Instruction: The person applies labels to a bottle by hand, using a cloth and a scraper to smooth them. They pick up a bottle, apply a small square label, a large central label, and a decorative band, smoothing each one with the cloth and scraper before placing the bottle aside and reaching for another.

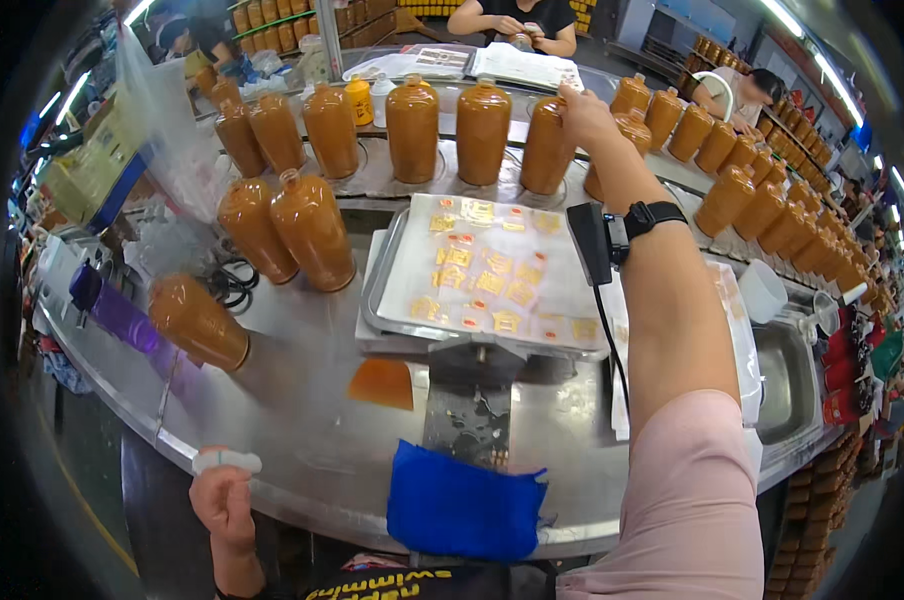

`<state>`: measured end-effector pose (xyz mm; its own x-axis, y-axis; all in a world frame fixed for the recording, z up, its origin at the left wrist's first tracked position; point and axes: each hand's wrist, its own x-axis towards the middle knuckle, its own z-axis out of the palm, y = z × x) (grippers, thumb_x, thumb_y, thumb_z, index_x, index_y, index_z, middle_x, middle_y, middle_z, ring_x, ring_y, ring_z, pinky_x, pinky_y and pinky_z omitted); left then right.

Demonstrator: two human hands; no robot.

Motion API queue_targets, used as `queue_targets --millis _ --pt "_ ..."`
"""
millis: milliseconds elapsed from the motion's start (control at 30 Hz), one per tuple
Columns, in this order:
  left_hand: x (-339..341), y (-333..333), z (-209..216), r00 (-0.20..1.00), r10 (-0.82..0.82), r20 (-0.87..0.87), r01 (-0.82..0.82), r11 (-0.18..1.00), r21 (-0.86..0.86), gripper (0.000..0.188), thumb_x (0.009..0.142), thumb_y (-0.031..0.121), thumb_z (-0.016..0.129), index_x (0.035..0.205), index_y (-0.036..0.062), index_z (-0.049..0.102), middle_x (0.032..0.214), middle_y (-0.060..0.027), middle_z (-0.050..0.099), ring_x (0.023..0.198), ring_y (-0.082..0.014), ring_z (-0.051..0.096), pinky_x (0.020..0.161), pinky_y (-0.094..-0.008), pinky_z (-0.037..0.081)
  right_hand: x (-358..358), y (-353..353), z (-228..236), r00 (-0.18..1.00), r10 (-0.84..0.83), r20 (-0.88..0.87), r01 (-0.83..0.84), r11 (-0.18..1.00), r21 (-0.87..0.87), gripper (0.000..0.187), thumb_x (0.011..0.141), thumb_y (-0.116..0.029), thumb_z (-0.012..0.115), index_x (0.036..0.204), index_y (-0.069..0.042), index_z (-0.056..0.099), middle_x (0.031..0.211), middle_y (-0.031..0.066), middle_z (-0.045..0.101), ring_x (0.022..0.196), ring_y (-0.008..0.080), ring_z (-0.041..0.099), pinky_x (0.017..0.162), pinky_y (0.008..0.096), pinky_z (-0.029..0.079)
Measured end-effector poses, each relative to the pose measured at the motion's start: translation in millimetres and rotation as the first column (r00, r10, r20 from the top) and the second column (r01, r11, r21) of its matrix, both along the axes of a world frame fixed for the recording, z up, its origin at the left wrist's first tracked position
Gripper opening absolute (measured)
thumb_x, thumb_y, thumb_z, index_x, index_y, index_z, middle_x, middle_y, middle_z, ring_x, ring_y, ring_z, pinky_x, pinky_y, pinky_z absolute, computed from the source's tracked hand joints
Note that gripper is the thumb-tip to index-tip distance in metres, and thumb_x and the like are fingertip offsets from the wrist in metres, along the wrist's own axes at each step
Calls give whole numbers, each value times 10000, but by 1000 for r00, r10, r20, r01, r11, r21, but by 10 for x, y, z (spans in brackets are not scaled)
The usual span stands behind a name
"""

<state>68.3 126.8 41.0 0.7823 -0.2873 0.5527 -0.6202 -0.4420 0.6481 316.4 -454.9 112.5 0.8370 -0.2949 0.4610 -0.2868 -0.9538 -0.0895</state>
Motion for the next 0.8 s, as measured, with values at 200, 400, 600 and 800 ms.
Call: queue_targets --millis 200,400,600,800 --pt "178 -42 -41 998 -21 62 18 999 45 87 749 -22 624 823 21 643 848 -133 685 754 -322 617 723 -402 512 -27 -498 -280 960 128 249 -95 986 -139 246 896 -250 554 992 -24 578 1026 195 590 1034 368 553 875 456 446" --pt "350 -388 -2 962 -265 66 263 964 41 116 777 61 688 890 52 664 850 -100 672 767 -297 622 776 -403 498 -1021 -784 98 945 196 263 -156 974 -166 201 903 -222 614 912 -26 571 962 156 594 902 353 575 799 412 451" --pt "239 -705 185 903 -429 -20 424 899 -108 301 849 156 672 1121 41 614 1001 -120 655 941 -285 613 845 -367 476 -2483 329 1377 836 466 289 -489 872 9 147 971 -150 525 967 -9 570 1122 116 617 1050 180 589 939 313 443" --pt "118 -1566 499 370 -898 -237 597 425 -680 824 871 413 683 1474 34 270 1382 -142 427 1269 -200 436 1024 -349 400 -3196 1838 943 832 441 337 -541 511 668 190 961 -105 481 1041 9 610 1173 128 602 1066 194 583 952 304 437"
